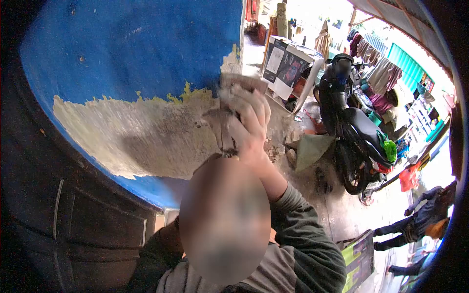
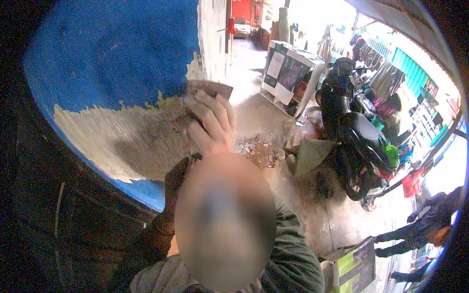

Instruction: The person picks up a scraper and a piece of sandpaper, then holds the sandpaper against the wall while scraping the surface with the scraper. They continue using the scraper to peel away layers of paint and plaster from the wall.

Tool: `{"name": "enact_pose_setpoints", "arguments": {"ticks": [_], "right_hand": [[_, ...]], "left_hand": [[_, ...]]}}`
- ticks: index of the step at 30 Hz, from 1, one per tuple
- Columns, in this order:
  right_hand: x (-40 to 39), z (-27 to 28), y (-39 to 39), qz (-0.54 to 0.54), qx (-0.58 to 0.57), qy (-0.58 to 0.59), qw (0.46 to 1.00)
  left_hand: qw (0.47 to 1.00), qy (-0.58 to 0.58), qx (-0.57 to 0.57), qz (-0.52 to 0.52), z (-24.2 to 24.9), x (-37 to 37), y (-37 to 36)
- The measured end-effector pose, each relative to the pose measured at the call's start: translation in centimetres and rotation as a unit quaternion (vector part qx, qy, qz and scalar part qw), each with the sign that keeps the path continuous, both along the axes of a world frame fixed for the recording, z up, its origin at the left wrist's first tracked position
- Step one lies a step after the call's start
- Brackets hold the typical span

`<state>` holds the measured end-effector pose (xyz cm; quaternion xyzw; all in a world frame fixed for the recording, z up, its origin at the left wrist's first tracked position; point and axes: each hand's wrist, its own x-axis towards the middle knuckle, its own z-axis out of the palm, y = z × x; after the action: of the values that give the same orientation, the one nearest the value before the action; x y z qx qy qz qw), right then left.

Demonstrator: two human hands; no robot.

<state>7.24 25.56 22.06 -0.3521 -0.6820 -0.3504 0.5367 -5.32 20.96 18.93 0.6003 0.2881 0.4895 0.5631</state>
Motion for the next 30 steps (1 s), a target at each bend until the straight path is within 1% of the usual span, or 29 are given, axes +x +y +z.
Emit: {"name": "enact_pose_setpoints", "arguments": {"ticks": [1, 2, 3, 4, 5, 7, 8, 9, 10, 11, 12, 13, 15, 17, 18, 20, 23, 24, 26, 28, 30], "right_hand": [[-0.1, -0.2, -0.2, 0.0, -0.03, 0.009, 0.999], [0.0, 0.2, 0.6, -0.004, 0.012, 0.009, 1.0], [0.5, 0.8, 1.1, -0.005, 0.012, 0.007, 1.0], [0.6, 2.5, 0.9, 0.004, 0.025, 0.001, 1.0], [0.7, 3.4, 0.9, 0.013, 0.039, -0.005, 0.999], [0.9, 2.5, 1.1, 0.004, 0.054, -0.012, 0.998], [0.7, 1.8, 0.5, 0.003, 0.029, -0.004, 1.0], [0.5, 1.0, 0.1, 0.0, 0.004, 0.005, 1.0], [0.3, 1.0, 0.2, 0.002, 0.005, 0.014, 1.0], [0.6, 1.5, 0.5, 0.001, 0.007, 0.013, 1.0], [1.1, 2.4, 1.1, 0.009, 0.028, -0.004, 1.0], [1.2, 3.5, 1.2, 0.017, 0.048, -0.021, 0.998], [1.0, 4.2, 1.1, 0.022, 0.057, -0.019, 0.998], [1.1, 3.3, 1.0, -0.007, 0.043, -0.017, 0.999], [1.0, 2.2, 0.8, 0.002, 0.028, -0.001, 1.0], [0.6, 2.6, 0.6, -0.006, 0.035, 0.001, 0.999], [0.8, 4.3, 0.3, -0.013, 0.037, -0.012, 0.999], [0.7, 4.6, 0.2, -0.01, 0.034, -0.011, 0.999], [0.7, 4.2, 0.6, -0.022, 0.042, -0.006, 0.999], [0.3, 2.8, 0.3, -0.026, 0.031, 0.005, 0.999], [0.9, 2.7, 1.0, -0.026, 0.035, -0.001, 0.999]], "left_hand": [[1.0, -0.001, 0.003, 0.0, 0.1, 0.1, 0.3], [1.0, -0.005, 0.023, 0.0, 0.2, 0.3, 0.6], [0.999, -0.007, 0.04, -0.001, 0.5, 0.5, 0.9], [0.999, -0.013, 0.018, -0.028, 2.2, 0.3, 0.8], [0.999, -0.011, 0.017, -0.029, 2.3, 0.3, 0.6], [0.998, -0.037, -0.009, -0.042, 2.6, 0.6, 0.2], [1.0, -0.009, -0.008, -0.017, 2.0, 0.7, -0.2], [1.0, -0.009, -0.005, -0.019, 1.6, 0.8, -0.3], [1.0, -0.021, 0.006, -0.017, 1.5, 1.0, -0.4], [0.999, -0.034, 0.015, -0.014, 1.8, 1.2, -0.5], [0.999, -0.023, -0.016, -0.021, 2.4, 1.1, -0.3], [0.999, -0.021, -0.016, -0.021, 3.3, 1.1, -0.3], [0.996, -0.071, -0.031, -0.046, 4.5, 0.9, -0.4], [0.996, -0.078, -0.022, -0.036, 3.3, 1.1, -0.3], [0.996, -0.072, -0.033, -0.047, 2.5, 0.8, -0.3], [0.994, -0.066, -0.054, -0.068, 2.9, 0.3, -0.4], [0.994, -0.058, -0.042, -0.077, 5.2, 0.2, -0.3], [0.994, -0.06, -0.036, -0.081, 5.1, 0.3, -0.1], [0.985, -0.144, -0.057, -0.077, 3.4, 1.2, 0.3], [0.986, -0.14, -0.06, -0.076, 2.5, 1.1, 0.1], [0.986, -0.141, -0.057, -0.068, 3.0, 1.1, 0.2]]}}
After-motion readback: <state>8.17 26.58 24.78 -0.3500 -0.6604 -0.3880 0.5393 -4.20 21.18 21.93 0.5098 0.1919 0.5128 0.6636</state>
